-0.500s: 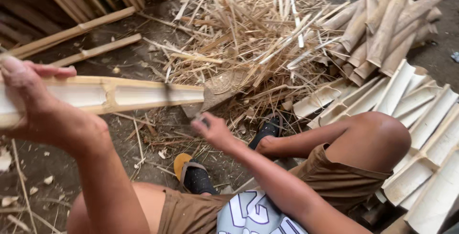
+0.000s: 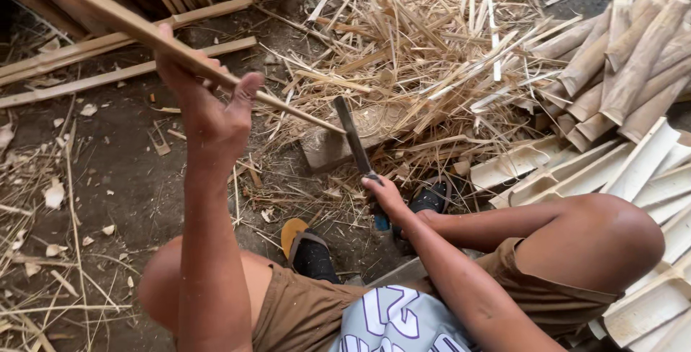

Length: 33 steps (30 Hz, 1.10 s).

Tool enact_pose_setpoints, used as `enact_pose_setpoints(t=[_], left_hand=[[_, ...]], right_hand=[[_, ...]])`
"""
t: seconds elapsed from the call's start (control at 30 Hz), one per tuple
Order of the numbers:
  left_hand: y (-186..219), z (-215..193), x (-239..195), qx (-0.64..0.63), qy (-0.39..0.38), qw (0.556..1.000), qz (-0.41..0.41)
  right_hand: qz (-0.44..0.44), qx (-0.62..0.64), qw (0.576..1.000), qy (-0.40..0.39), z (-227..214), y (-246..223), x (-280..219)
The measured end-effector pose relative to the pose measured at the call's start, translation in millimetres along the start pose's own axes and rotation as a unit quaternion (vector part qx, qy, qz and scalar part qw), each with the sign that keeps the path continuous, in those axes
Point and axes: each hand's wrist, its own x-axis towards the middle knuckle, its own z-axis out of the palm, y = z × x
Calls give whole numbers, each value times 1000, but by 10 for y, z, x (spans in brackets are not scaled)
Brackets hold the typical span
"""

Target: The person sits on the ground and uses a knife to shave and shape a piece of bamboo. They repeatedly scrape the surface, remove thin strips, and stack the finished pieces nearby.

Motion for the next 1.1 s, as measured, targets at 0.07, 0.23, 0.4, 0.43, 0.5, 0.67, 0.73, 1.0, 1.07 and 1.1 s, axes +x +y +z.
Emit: enact_pose_setpoints(t=[0.07, 0.23, 0.4, 0.43, 0.5, 0.67, 0.73, 1.0, 1.07, 1.1], left_hand=[[58, 38, 29, 54, 28, 998, -4], [53, 332, 92, -255, 95, 960, -73], [-177, 654, 127, -306, 35, 951, -22], [-200, 761, 120, -308, 33, 950, -36], [-248, 889, 74, -316, 72, 944, -53], [-445, 1072, -134, -310, 206, 924, -85], [-492, 1076, -217, -302, 215, 927, -56], [-528, 890, -419, -308, 230, 919, -83], [-517, 853, -512, -327, 213, 917, -77], [-513, 847, -542, -317, 214, 921, -77]], right_hand=[[31, 61, 998, -5, -12, -67, -47], [0, -46, 999, -10, -19, -177, 21], [-175, -269, 946, 51, 9, -50, -68], [-184, -285, 938, 69, 51, -64, -57], [-203, -316, 922, 100, 159, -80, -42], [-253, -322, 902, 133, 114, -148, -49], [-197, -337, 912, 126, 104, -232, -38], [-230, -304, 915, 130, 351, -760, -171], [-245, -282, 917, 144, 410, -776, -127], [-252, -271, 917, 150, 418, -764, -87]])
